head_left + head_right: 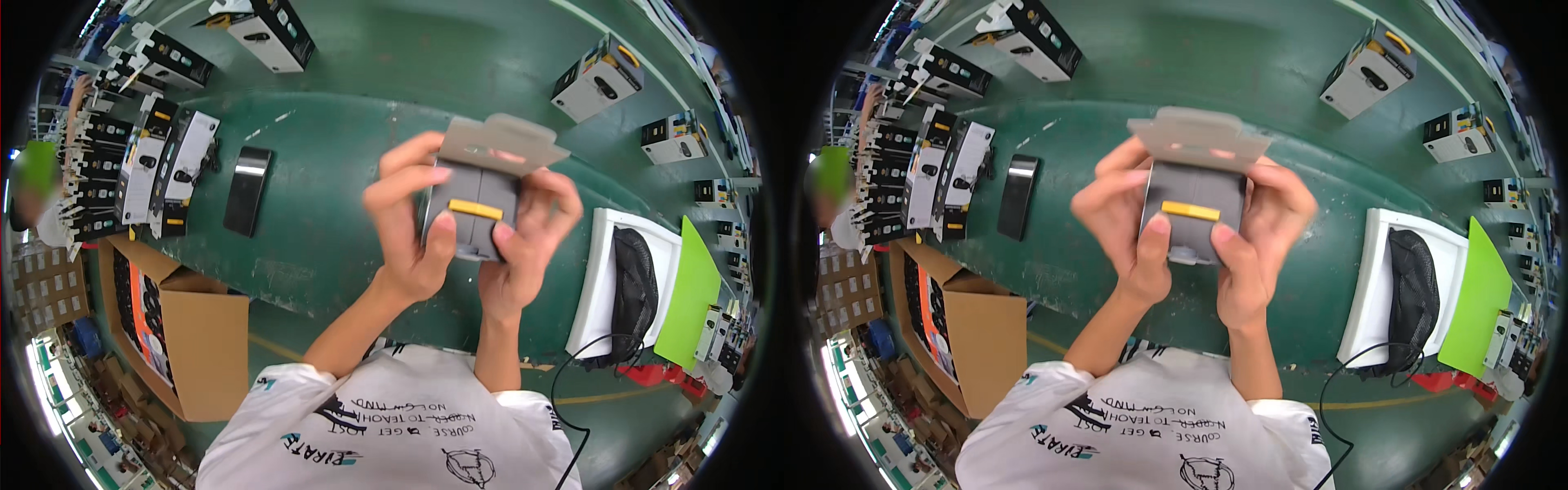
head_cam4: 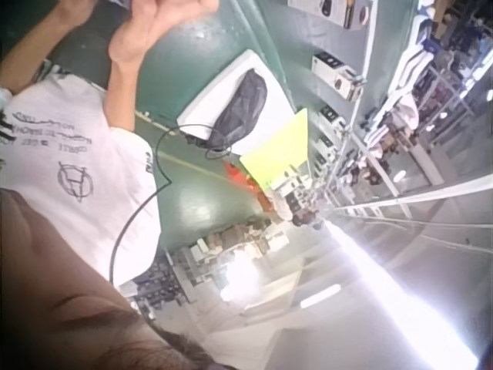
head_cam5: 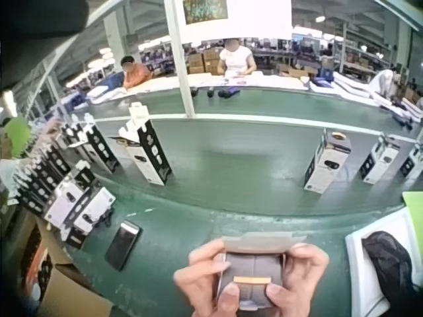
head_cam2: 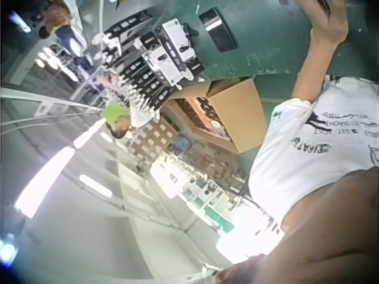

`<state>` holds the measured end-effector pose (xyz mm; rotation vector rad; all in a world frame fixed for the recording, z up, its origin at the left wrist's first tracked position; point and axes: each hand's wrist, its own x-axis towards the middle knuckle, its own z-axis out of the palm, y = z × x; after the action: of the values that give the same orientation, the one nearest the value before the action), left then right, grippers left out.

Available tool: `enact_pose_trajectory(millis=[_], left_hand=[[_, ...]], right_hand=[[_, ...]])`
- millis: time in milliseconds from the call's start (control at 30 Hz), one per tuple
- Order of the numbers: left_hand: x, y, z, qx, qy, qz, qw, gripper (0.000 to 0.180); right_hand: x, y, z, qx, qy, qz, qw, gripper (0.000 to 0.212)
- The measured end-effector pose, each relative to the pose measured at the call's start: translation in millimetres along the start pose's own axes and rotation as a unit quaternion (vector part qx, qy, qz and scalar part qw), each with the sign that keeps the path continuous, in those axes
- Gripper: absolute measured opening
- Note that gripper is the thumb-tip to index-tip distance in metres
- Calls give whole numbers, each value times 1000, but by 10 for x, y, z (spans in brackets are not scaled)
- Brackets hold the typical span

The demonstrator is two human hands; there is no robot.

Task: Assembling, checking, and packaging electronic components into retail boxes.

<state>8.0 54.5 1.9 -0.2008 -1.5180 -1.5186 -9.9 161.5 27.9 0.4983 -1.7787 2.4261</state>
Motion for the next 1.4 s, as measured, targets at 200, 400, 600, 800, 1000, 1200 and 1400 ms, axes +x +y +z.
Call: enact_pose_trajectory(millis=[200, 400, 600, 800, 1000, 1200, 1400], left_hand=[[-11, -53, -94, -70, 8, 94, 993, 22], [-6, -92, -205, -85, -37, 81, 992, 25], [-38, -34, -358, 53, -136, 110, 983, 21], [32, 74, -369, 45, -126, 105, 985, 18], [-83, 39, -322, -26, -134, 92, 986, 12], [-196, 96, -297, -53, -143, 88, 984, 24], [-111, -56, -132, -38, -123, 93, 987, 37]], right_hand=[[-51, 140, -194, -65, -71, -177, 980, 22], [5, -97, -369, -132, -161, -161, 965, 18], [-135, -166, -371, -296, -138, -211, 921, 24], [-200, -170, -118, -274, -47, -235, 931, 21], [-254, -183, -345, -339, -116, -256, 898, 19], [-273, -389, -107, -391, -140, -399, 818, 26], [-258, -362, -69, -444, -76, -410, 793, 22]])
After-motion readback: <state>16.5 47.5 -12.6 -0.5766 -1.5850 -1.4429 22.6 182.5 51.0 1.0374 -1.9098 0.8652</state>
